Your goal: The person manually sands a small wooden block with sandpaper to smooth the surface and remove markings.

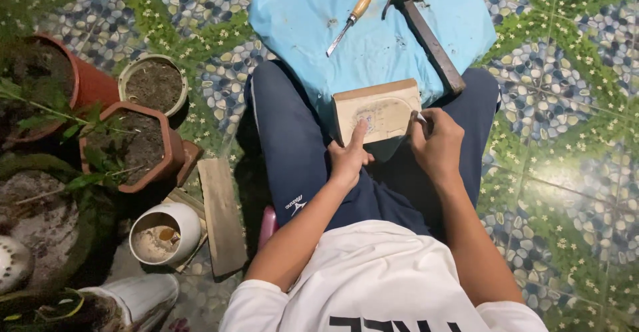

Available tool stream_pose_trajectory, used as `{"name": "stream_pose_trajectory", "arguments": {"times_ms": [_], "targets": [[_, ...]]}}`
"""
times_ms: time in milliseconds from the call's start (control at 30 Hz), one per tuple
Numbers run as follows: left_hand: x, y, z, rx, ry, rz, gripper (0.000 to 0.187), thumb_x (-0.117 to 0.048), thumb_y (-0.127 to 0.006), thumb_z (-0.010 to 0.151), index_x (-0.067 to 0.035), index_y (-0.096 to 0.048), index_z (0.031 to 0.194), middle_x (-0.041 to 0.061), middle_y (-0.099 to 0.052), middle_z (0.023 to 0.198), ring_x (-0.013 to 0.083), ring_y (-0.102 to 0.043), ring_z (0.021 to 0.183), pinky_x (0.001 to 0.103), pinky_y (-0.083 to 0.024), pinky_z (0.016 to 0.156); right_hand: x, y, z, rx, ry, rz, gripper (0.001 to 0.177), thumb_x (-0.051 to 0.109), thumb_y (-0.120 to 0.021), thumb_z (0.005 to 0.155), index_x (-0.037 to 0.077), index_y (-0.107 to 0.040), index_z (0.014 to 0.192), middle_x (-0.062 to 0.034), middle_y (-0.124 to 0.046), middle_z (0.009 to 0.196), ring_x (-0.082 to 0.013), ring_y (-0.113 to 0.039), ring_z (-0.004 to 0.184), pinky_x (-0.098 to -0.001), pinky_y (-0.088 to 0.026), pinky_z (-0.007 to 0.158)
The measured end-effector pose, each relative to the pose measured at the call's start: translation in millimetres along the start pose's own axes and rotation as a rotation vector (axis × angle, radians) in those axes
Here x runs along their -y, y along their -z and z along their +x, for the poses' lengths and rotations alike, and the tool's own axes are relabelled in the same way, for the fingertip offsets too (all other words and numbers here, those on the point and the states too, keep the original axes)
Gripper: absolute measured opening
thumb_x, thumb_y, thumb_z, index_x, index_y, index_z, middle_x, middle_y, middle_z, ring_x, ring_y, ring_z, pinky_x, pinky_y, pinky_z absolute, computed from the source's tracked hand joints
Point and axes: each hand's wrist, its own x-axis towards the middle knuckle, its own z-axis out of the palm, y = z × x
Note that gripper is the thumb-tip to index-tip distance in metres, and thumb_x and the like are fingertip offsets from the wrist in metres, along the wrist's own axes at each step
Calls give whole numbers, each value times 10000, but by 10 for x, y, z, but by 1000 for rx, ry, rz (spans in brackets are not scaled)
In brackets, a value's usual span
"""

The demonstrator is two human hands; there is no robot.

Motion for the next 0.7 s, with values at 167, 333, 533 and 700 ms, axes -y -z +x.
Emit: {"name": "stream_pose_trajectory", "arguments": {"times_ms": [167,333,533,700], "targets": [[-356,-72,-280,30,115,-26,874,-387,-876,812,258,-433,1202,309,-645,589,372,-682,467,529,-628,525,18,-95,76,-71,36,-6,86,99,-801,929,50,-730,926,-132,-688,742,-339,-709,711,-388,-541,606],[-198,-54,-135,22,184,-53,1091,-436,-881,801,230,-217,1354,338,-658,649,377,-684,480,512,-629,519,75,-66,128,-65,100,-11,93,63,-802,946,4,-732,928,-162,-696,735,-351,-712,685,-386,-539,587],[-444,-65,-238,48,144,134,1092,-509,-833,794,268,-255,1298,333,-681,664,337,-632,382,433,-550,385,-7,-102,80,-57,105,-88,90,97,-800,936,55,-722,924,-145,-686,757,-372,-709,736,-426,-558,646],[-293,-44,-148,55,113,158,1183,-584,-814,801,274,-220,1357,335,-666,625,308,-571,314,378,-433,292,35,-107,188,-43,162,-63,88,55,-792,918,17,-717,945,-160,-690,769,-392,-706,731,-449,-559,649]]}}
